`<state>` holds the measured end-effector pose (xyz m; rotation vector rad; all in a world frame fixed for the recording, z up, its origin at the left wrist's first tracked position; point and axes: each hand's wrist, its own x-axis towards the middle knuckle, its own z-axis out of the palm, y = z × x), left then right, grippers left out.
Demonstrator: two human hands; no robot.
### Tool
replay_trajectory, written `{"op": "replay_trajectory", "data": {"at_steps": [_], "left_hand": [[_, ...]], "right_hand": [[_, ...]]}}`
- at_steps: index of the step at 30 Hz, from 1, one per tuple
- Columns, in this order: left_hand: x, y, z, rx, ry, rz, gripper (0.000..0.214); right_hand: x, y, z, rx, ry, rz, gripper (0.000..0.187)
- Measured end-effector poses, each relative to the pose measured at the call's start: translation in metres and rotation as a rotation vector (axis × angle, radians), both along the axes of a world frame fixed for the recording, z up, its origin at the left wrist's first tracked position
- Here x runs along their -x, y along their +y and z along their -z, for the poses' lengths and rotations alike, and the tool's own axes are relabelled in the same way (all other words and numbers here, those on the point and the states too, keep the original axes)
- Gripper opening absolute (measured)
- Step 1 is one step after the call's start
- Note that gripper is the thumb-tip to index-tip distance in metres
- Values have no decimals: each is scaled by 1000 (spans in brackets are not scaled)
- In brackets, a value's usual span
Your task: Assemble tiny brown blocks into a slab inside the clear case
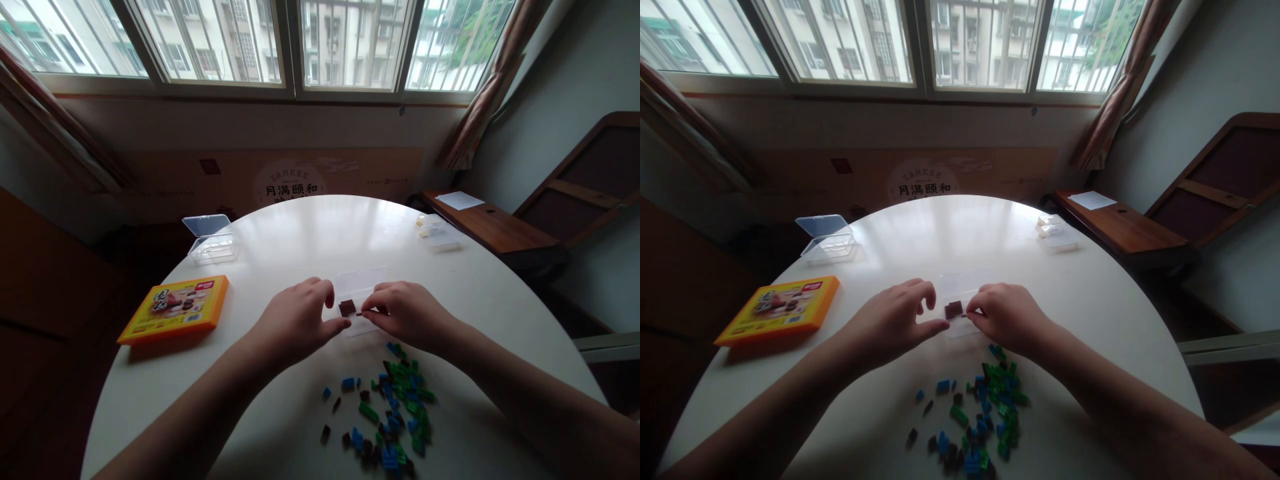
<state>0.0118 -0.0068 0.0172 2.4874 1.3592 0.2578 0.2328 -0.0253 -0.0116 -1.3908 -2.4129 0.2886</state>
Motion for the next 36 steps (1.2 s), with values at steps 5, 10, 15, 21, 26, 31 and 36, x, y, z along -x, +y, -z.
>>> {"op": "replay_trajectory", "data": {"at_steps": [5, 10, 15, 21, 26, 31, 36], "left_hand": [[-2, 0, 4, 48, 36, 72, 33], [-3, 2, 10, 72, 28, 89, 34], [-3, 5, 15, 89, -1, 90, 33], [-2, 10, 18, 115, -13, 92, 32], [-1, 12, 19, 115, -13, 104, 33], [0, 13, 18, 131, -8, 107, 34], [1, 14, 18, 128, -18, 116, 32]], "right_hand": [[6, 5, 3, 19, -9, 16, 14], [3, 8, 6, 29, 7, 12, 14], [-5, 5, 1, 38, 24, -64, 28], [-6, 5, 1, 31, -15, -92, 30], [-5, 7, 5, 22, -31, -103, 33], [-4, 6, 5, 13, -28, -98, 37], [-3, 6, 6, 7, -41, -112, 37]]}}
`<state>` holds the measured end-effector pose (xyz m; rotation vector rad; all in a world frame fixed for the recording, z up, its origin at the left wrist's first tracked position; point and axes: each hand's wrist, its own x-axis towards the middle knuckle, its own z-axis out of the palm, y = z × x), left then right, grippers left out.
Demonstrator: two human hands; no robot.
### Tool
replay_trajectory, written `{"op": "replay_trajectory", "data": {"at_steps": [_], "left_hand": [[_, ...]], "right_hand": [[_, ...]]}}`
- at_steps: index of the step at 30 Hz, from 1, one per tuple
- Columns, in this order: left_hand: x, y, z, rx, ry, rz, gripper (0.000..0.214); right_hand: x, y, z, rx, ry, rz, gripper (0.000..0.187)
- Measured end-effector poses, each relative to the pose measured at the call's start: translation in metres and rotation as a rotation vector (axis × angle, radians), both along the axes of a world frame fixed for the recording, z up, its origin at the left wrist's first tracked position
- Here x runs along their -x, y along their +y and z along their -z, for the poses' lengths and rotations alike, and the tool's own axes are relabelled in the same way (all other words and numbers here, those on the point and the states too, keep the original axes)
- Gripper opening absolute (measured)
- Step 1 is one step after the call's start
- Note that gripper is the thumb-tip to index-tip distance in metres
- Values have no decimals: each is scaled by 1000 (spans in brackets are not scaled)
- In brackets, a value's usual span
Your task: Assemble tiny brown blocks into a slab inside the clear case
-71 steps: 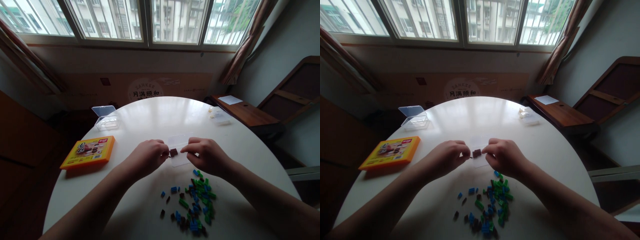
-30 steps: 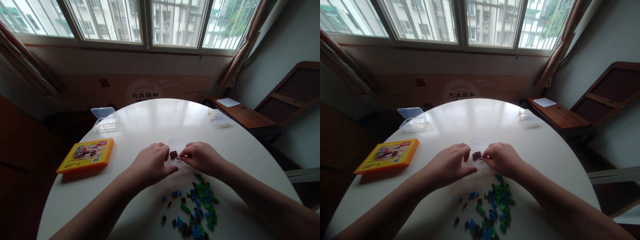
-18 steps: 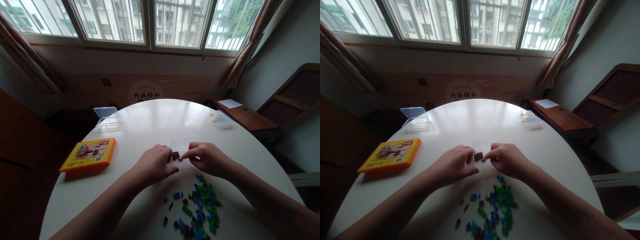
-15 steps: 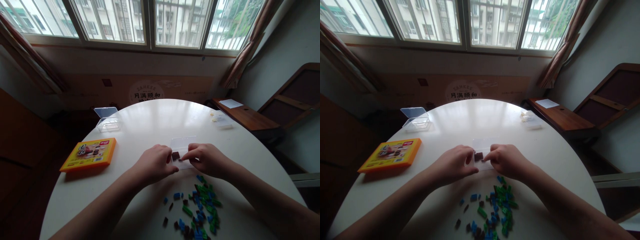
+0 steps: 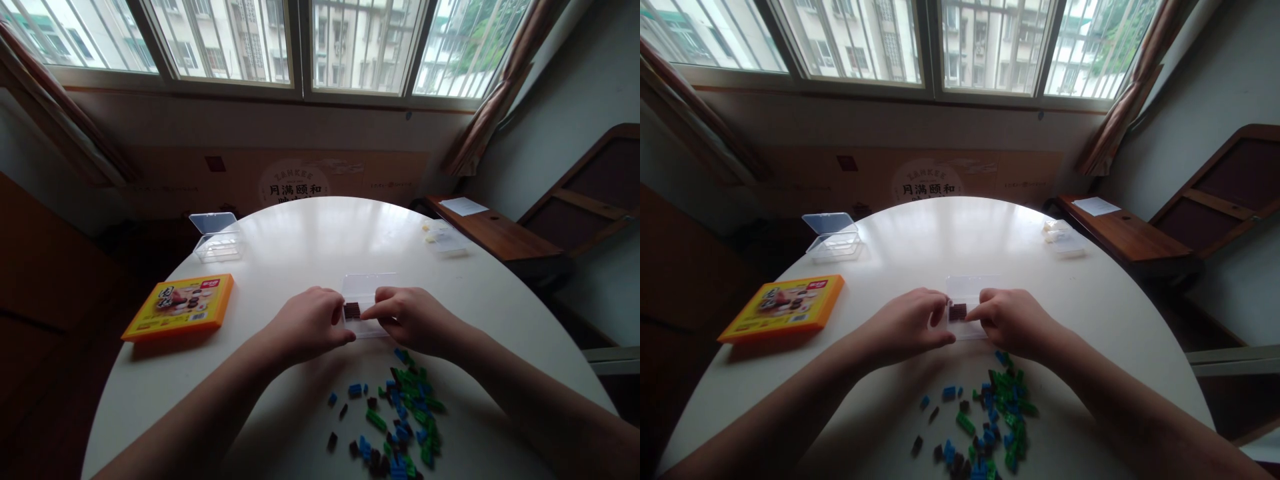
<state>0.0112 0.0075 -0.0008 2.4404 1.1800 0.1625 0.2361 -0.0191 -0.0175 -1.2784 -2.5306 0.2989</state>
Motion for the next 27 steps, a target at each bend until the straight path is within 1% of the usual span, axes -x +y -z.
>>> {"op": "replay_trajectory", "data": {"at_steps": [8, 13, 18, 24, 27], "left_hand": [[1, 0, 1, -13, -15, 6, 30], [1, 0, 0, -5, -2, 8, 30], [1, -1, -2, -1, 5, 6, 31], [1, -1, -3, 20, 7, 5, 32], [1, -1, -3, 8, 22, 5, 31]], "right_hand": [[1, 1, 4, -17, 19, 1, 37], [0, 0, 3, 12, 37, -6, 37], [0, 0, 0, 36, 65, -2, 33], [1, -1, -2, 22, 22, 6, 28], [2, 0, -1, 16, 17, -5, 30]]}}
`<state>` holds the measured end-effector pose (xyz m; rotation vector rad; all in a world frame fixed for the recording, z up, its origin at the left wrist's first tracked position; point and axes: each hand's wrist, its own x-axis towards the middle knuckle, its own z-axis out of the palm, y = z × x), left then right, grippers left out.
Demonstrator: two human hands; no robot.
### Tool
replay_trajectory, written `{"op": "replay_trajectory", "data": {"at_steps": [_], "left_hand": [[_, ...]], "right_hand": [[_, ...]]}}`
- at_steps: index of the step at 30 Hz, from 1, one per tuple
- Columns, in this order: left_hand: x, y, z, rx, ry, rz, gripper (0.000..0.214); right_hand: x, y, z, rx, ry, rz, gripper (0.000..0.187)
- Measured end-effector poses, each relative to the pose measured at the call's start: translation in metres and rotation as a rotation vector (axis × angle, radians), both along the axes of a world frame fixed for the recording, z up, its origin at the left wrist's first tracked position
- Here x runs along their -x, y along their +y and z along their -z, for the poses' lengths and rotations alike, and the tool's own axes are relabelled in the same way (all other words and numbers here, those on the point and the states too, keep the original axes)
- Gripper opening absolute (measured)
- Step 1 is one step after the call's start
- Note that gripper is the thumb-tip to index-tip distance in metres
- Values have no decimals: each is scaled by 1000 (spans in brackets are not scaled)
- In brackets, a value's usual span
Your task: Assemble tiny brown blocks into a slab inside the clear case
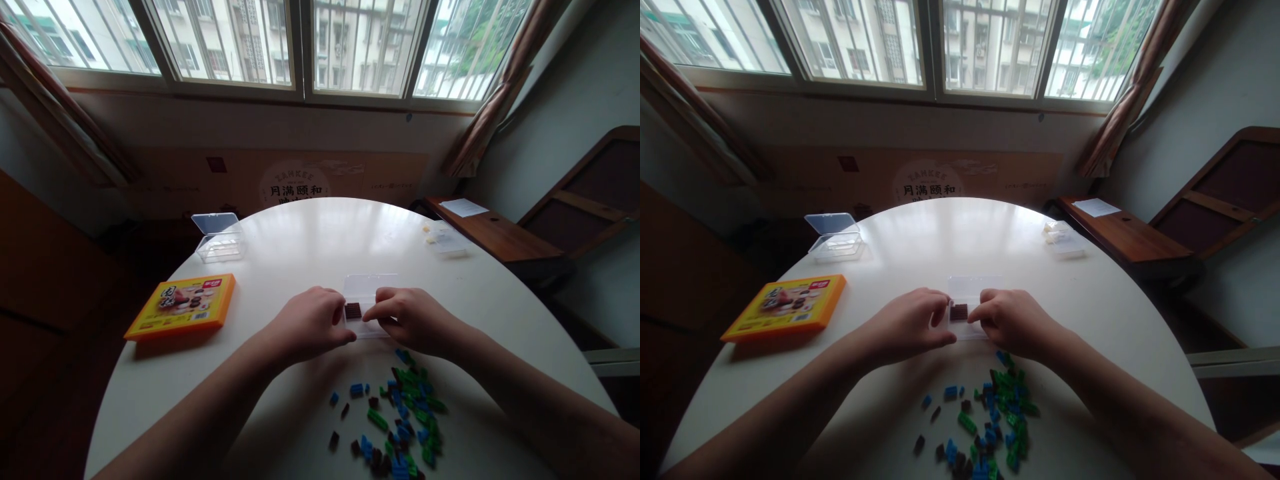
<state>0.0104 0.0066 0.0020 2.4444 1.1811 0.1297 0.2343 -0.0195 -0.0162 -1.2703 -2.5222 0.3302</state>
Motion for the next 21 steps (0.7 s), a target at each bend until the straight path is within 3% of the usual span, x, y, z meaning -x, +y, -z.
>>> {"op": "replay_trajectory", "data": {"at_steps": [21], "left_hand": [[-1, 0, -1, 9, -15, 15, 32]], "right_hand": [[6, 1, 0, 3, -9, -13, 31]]}}
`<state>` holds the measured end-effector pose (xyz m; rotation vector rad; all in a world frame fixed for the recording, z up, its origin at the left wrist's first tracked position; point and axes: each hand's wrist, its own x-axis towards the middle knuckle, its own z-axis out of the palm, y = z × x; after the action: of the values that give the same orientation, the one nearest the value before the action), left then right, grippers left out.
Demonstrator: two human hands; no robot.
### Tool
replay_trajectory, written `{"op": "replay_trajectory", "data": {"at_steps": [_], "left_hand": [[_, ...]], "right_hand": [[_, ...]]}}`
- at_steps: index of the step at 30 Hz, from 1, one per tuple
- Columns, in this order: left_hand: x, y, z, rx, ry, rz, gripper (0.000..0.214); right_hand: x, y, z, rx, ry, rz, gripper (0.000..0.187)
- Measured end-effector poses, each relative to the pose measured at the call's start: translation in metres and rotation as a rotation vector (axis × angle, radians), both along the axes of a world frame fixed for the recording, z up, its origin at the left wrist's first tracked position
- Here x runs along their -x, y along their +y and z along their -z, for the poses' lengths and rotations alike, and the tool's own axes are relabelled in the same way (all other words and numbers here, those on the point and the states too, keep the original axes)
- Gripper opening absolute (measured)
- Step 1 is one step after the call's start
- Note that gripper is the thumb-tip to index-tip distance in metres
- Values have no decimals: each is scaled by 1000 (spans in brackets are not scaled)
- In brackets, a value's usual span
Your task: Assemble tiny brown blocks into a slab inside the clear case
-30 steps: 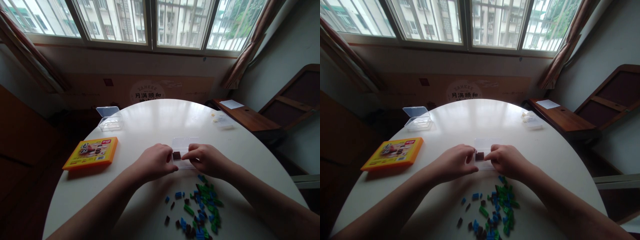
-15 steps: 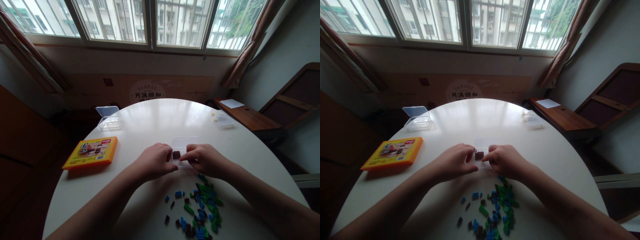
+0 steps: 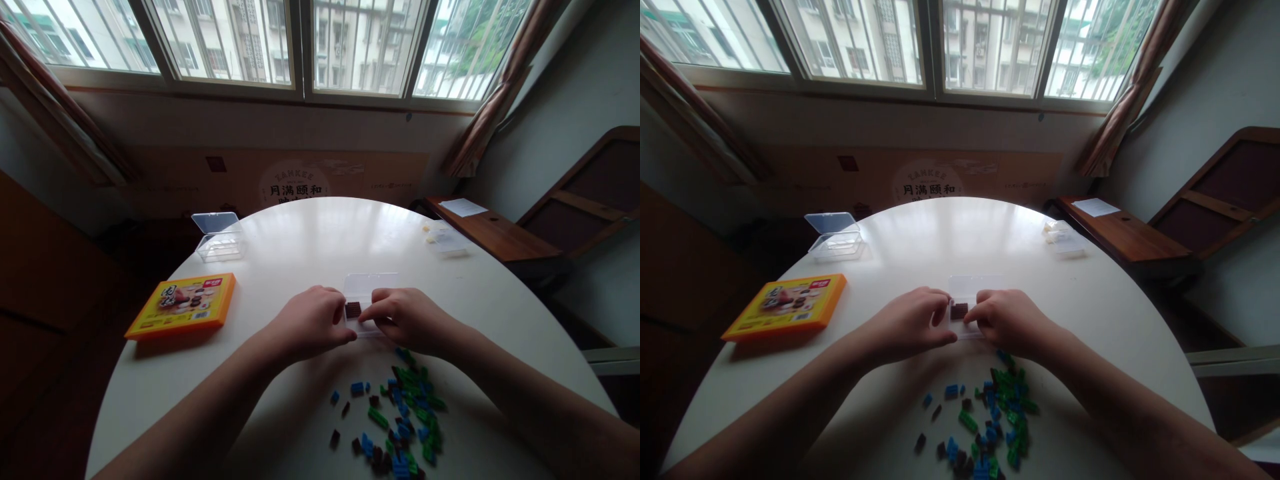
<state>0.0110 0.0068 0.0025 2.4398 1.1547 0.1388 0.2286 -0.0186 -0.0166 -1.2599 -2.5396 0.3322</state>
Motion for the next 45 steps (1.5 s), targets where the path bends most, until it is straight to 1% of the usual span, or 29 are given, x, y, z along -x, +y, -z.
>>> {"op": "replay_trajectory", "data": {"at_steps": [9, 12, 15, 18, 21, 25, 29, 31, 33, 37, 45], "left_hand": [[0, 0, 1, 7, -7, -5, 33], [1, 1, 0, 8, -10, 4, 33], [5, 2, -4, 29, -2, 29, 34], [12, 4, -10, 78, 22, 62, 34], [18, 6, -15, 49, 110, 58, 34], [18, 2, -20, 113, 253, 110, 33], [12, -6, -21, 190, 314, 155, 34], [10, -8, -20, 217, 331, 172, 35], [9, -8, -18, 229, 337, 190, 35], [9, -6, -15, 215, 324, 219, 38], [9, -5, -16, 219, 364, 243, 38]], "right_hand": [[-4, -1, 3, 6, 80, -22, 32], [-8, -1, 2, -13, 102, 4, 33], [-14, -2, -1, -46, 134, 28, 30], [-19, -6, -7, -69, 158, 21, 27], [-20, -12, -14, -66, 154, -54, 29], [-17, -23, -25, -12, 86, -208, 29], [-15, -31, -33, 83, -12, -287, 28], [-17, -32, -33, 126, -72, -285, 27], [-20, -32, -32, 153, -137, -251, 25], [-23, -32, -29, 151, -203, -182, 21], [-19, -33, -33, 181, -218, -205, 15]]}}
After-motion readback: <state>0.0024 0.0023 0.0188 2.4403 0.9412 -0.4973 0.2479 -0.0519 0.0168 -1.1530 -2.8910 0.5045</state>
